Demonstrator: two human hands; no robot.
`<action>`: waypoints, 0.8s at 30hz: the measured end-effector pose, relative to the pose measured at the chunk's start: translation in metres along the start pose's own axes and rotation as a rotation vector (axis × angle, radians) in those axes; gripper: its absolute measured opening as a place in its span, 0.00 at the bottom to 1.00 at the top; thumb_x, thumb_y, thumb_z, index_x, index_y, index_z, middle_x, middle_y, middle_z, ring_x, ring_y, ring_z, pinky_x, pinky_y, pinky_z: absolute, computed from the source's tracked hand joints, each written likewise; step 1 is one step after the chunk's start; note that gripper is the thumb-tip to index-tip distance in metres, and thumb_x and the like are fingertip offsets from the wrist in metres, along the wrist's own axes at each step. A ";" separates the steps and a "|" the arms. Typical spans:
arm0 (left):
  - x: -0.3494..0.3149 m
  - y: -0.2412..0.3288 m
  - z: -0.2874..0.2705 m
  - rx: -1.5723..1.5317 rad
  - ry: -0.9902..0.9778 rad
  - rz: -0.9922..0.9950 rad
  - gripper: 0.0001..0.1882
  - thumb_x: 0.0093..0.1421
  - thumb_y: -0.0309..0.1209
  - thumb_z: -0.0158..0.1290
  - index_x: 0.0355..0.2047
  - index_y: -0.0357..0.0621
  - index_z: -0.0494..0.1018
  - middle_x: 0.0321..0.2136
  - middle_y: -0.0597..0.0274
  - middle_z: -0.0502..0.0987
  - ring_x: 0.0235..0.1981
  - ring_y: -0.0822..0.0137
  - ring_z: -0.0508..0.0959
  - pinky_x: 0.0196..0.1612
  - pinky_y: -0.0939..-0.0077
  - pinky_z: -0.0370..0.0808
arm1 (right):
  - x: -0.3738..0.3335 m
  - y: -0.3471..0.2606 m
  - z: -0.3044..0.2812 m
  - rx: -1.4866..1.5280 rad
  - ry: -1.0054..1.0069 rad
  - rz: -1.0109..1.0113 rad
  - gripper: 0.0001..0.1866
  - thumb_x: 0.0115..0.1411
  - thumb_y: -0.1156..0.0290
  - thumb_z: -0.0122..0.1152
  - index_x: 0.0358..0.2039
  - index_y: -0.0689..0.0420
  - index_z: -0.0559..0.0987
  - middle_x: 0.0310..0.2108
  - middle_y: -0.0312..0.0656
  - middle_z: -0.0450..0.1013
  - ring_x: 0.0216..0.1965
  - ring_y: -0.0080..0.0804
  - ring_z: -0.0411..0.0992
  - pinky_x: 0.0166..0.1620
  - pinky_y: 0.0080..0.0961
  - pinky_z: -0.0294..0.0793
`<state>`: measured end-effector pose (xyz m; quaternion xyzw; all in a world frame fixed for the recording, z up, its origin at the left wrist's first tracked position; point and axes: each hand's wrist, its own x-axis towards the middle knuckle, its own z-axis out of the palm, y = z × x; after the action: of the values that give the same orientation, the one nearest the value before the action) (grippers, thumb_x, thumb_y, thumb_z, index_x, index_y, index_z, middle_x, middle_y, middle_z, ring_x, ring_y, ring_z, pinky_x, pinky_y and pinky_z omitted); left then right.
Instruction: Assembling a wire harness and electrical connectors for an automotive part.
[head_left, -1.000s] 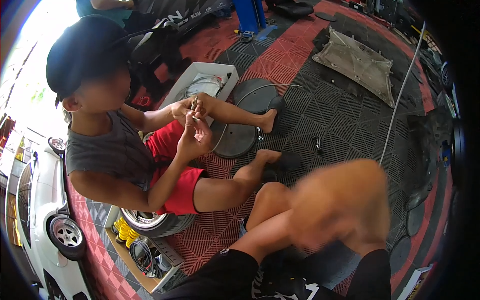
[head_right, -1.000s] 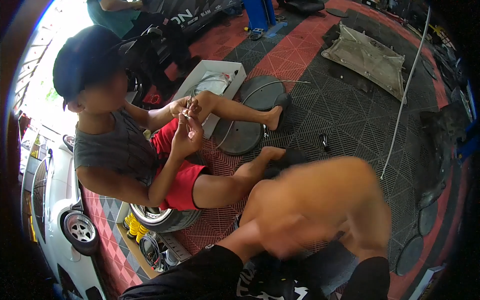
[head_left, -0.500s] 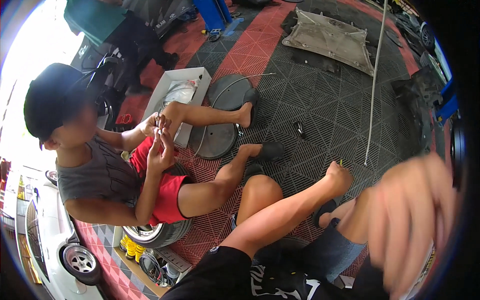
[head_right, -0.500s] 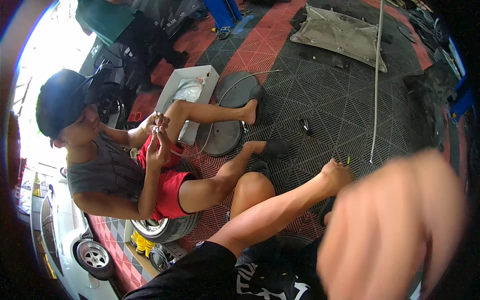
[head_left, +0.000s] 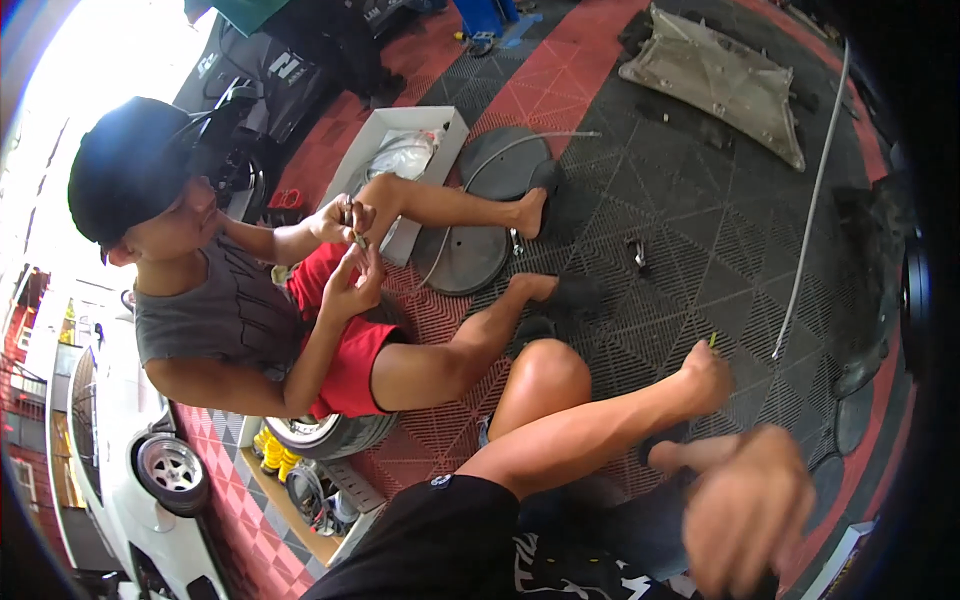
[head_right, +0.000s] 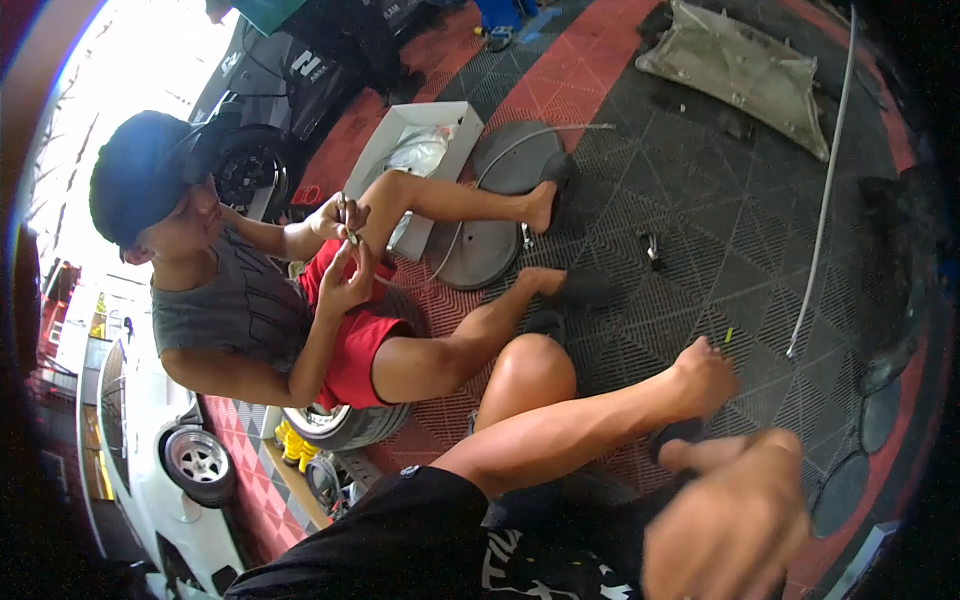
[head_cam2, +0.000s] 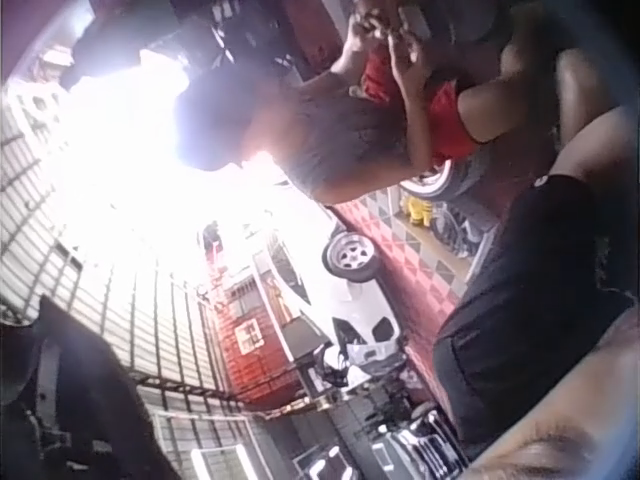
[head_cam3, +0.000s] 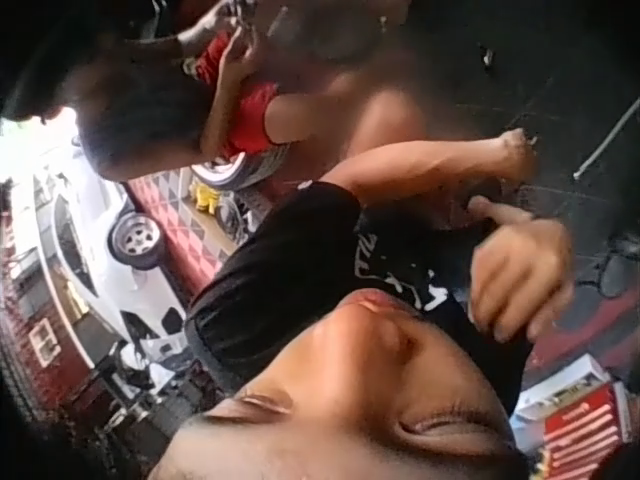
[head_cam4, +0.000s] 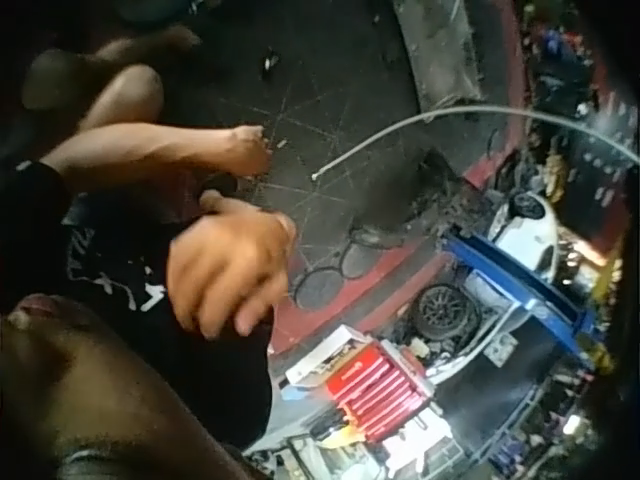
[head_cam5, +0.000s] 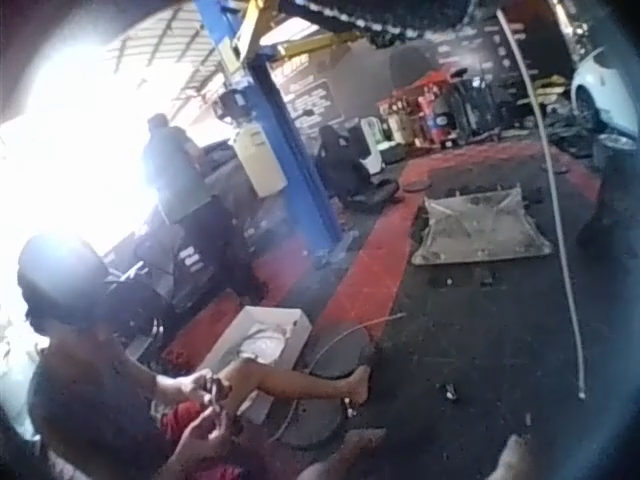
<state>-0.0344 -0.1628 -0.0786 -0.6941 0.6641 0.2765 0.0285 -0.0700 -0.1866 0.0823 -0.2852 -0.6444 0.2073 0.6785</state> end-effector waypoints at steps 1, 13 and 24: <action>-0.004 -0.004 -0.007 -0.009 -0.040 0.005 0.20 0.62 0.37 0.53 0.54 0.49 0.77 0.56 0.55 0.77 0.58 0.54 0.76 0.59 0.48 0.67 | 0.002 -0.003 0.011 0.167 -0.070 -0.075 0.16 0.70 0.67 0.47 0.40 0.70 0.75 0.36 0.57 0.72 0.39 0.55 0.73 0.48 0.52 0.70; -0.020 -0.004 0.002 -0.115 -0.080 -0.031 0.29 0.63 0.35 0.53 0.65 0.49 0.68 0.66 0.46 0.65 0.67 0.49 0.66 0.69 0.46 0.58 | 0.004 -0.002 0.021 0.539 0.032 -0.322 0.15 0.65 0.75 0.41 0.34 0.76 0.73 0.29 0.61 0.66 0.31 0.61 0.67 0.40 0.64 0.66; -0.022 -0.013 0.000 -0.116 -0.078 -0.060 0.28 0.60 0.35 0.57 0.62 0.50 0.71 0.62 0.50 0.70 0.64 0.50 0.69 0.69 0.47 0.60 | 0.012 0.000 0.000 0.306 0.042 -0.204 0.18 0.69 0.71 0.41 0.42 0.70 0.78 0.40 0.61 0.73 0.39 0.59 0.74 0.43 0.50 0.72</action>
<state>-0.0220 -0.1416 -0.0741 -0.7028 0.6242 0.3404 0.0224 -0.0688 -0.1786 0.0909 -0.1161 -0.6164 0.2271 0.7449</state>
